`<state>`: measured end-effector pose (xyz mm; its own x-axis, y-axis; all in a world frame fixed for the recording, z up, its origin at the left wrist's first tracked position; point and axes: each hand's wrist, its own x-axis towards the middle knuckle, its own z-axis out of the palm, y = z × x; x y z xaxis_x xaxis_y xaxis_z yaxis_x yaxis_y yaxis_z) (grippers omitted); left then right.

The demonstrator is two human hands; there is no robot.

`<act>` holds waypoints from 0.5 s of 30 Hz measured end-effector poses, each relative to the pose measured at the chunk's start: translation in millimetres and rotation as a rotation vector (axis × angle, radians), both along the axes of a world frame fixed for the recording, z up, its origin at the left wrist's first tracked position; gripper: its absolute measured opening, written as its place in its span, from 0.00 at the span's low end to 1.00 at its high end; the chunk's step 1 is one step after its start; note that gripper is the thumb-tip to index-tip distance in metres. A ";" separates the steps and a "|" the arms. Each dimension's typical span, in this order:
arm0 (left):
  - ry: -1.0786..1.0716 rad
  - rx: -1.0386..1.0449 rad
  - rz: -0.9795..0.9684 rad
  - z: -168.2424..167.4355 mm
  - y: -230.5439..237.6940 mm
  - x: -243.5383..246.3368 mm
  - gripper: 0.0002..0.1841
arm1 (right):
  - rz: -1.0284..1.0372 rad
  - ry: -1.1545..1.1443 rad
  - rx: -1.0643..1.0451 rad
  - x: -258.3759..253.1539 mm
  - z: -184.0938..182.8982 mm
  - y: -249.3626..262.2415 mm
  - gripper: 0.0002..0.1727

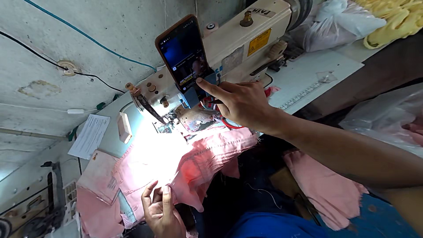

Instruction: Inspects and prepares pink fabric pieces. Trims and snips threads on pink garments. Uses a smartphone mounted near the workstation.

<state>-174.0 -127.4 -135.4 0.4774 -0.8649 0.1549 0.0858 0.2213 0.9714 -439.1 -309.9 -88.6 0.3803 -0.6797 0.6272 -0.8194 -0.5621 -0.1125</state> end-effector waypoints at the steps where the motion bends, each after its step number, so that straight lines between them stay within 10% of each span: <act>1: 0.000 -0.004 -0.003 -0.2 0.0 0.0 0.15 | -0.001 0.000 0.005 0.3 0.1 0.2 0.32; 15: 0.000 -0.003 0.008 -1.4 1.9 0.7 0.15 | 0.012 -0.020 -0.006 2.0 6.3 -2.3 0.31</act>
